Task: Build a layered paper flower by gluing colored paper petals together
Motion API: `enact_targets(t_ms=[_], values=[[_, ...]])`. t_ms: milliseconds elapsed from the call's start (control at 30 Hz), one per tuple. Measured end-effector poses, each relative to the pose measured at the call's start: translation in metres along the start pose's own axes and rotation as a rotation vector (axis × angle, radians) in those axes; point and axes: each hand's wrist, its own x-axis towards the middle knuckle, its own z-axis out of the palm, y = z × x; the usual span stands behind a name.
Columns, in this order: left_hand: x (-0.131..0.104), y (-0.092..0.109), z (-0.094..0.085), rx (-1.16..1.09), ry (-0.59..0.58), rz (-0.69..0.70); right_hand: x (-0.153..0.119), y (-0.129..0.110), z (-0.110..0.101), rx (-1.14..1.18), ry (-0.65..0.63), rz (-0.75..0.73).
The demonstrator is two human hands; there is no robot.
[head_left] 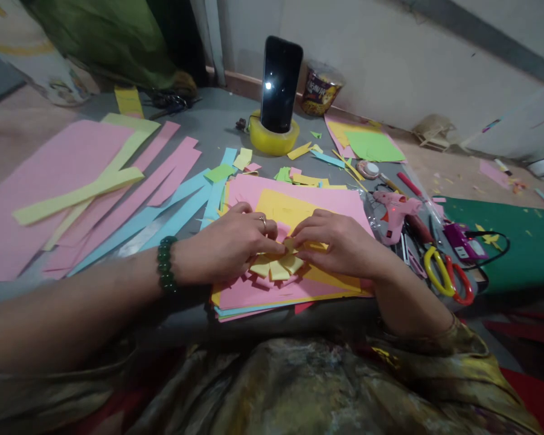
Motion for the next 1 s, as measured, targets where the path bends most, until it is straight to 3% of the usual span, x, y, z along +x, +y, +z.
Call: enact_targets(t_ms=[433, 733, 1000], values=[[0.003, 0.002, 0.001, 0.046, -0.011, 0.032, -0.002, -0.001, 0.000, 0.023, 0.026, -0.018], [0.002, 0.005, -0.005, 0.029, -0.049, -0.005, -0.010, 0.009, -0.013, 0.116, 0.101, -0.023], [0.002, 0.002, -0.004, -0.012, -0.047, 0.015, -0.007, 0.013, -0.007, 0.172, 0.021, -0.034]])
